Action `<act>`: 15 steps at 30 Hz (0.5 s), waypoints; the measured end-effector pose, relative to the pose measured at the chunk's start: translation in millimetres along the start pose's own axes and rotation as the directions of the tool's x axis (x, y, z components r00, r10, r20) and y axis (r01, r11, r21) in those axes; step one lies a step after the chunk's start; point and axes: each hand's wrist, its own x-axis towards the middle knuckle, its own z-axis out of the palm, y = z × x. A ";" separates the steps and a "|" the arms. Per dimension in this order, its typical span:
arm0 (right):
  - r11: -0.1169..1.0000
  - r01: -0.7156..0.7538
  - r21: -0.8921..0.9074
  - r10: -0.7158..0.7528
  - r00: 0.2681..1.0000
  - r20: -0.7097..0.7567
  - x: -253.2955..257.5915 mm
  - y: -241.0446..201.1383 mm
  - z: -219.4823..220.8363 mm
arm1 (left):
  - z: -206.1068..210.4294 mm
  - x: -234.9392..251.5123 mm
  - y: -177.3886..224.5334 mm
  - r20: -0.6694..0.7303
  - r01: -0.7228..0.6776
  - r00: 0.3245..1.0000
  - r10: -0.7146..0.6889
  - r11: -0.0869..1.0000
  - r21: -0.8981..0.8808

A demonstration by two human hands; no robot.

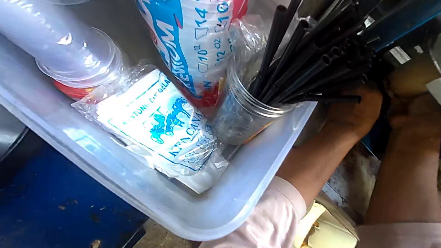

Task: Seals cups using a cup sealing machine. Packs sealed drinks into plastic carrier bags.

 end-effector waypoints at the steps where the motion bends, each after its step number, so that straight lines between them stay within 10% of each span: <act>1: 0.999 -0.004 -0.032 0.004 1.000 -0.002 -2.1 -1.4 -0.8 | 1.9 -1.3 -0.1 0.011 0.003 1.000 -0.003 1.000 0.022; 15: 0.978 -0.087 -0.189 0.093 0.995 0.026 -9.6 -8.9 -8.9 | -4.2 -4.0 0.1 0.105 -0.045 0.994 0.029 0.987 0.154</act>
